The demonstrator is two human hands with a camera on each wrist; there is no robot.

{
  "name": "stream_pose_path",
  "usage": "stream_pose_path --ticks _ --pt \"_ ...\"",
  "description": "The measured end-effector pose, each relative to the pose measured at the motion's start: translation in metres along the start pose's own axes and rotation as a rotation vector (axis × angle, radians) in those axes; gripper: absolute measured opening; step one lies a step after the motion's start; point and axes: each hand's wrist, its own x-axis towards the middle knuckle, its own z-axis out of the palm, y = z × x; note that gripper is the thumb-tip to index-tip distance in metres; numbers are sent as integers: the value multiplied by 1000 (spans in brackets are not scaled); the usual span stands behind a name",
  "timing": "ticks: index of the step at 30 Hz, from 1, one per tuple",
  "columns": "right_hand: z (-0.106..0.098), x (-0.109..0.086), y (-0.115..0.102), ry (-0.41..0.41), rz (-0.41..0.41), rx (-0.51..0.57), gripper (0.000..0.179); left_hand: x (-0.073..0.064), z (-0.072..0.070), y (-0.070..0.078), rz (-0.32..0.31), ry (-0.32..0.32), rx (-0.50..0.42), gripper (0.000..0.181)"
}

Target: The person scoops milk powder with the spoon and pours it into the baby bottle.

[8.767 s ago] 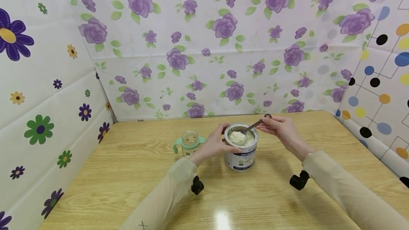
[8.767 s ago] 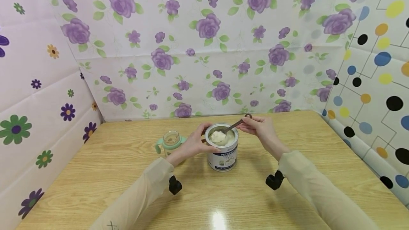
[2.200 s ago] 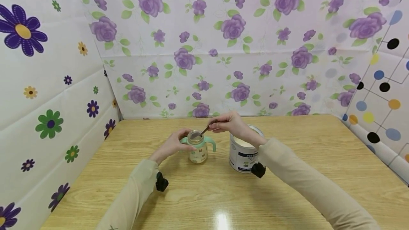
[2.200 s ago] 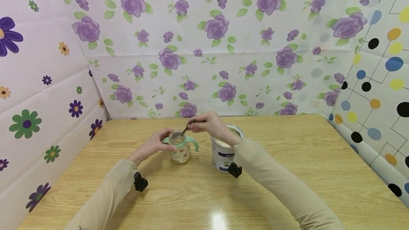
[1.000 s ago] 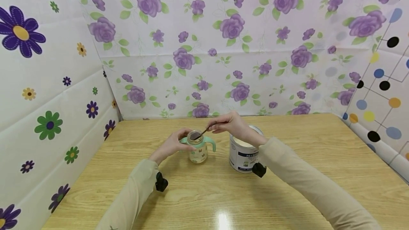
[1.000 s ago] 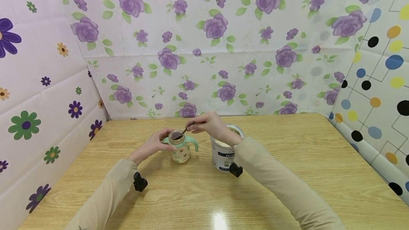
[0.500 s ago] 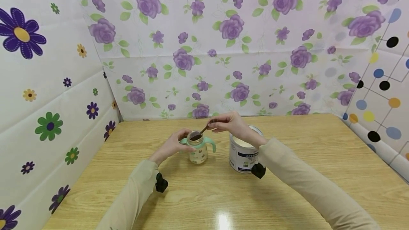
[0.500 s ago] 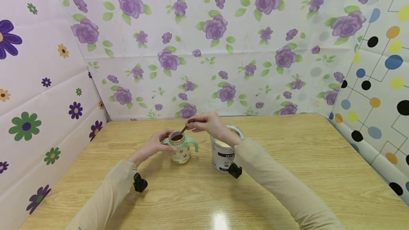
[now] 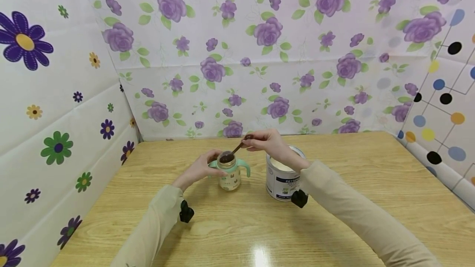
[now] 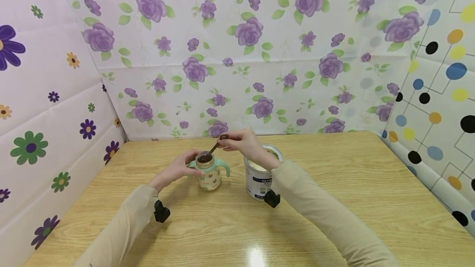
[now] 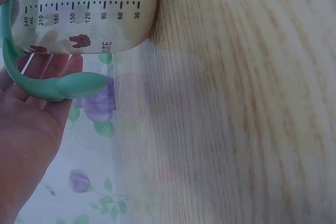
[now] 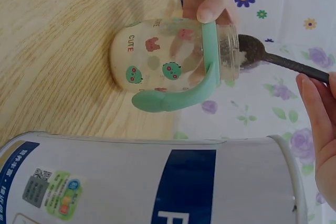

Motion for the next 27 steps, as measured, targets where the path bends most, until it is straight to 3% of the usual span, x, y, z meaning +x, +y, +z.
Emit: stream_pose_path --ticks 8,11,18,23,27 --pt "0 0 -1 63 4 40 22 11 -3 -27 10 31 52 60" --pt "0 -1 -2 76 -9 37 22 11 -3 -27 2 30 55 60" --pt "0 -3 -3 47 -47 18 20 10 -2 -25 -2 16 37 59" --pt "0 -4 -4 -18 -65 -20 19 3 -2 -6 1 -7 25 59" --pt "0 -4 -3 -4 -55 -12 19 -1 -1 1 4 -11 34 56"
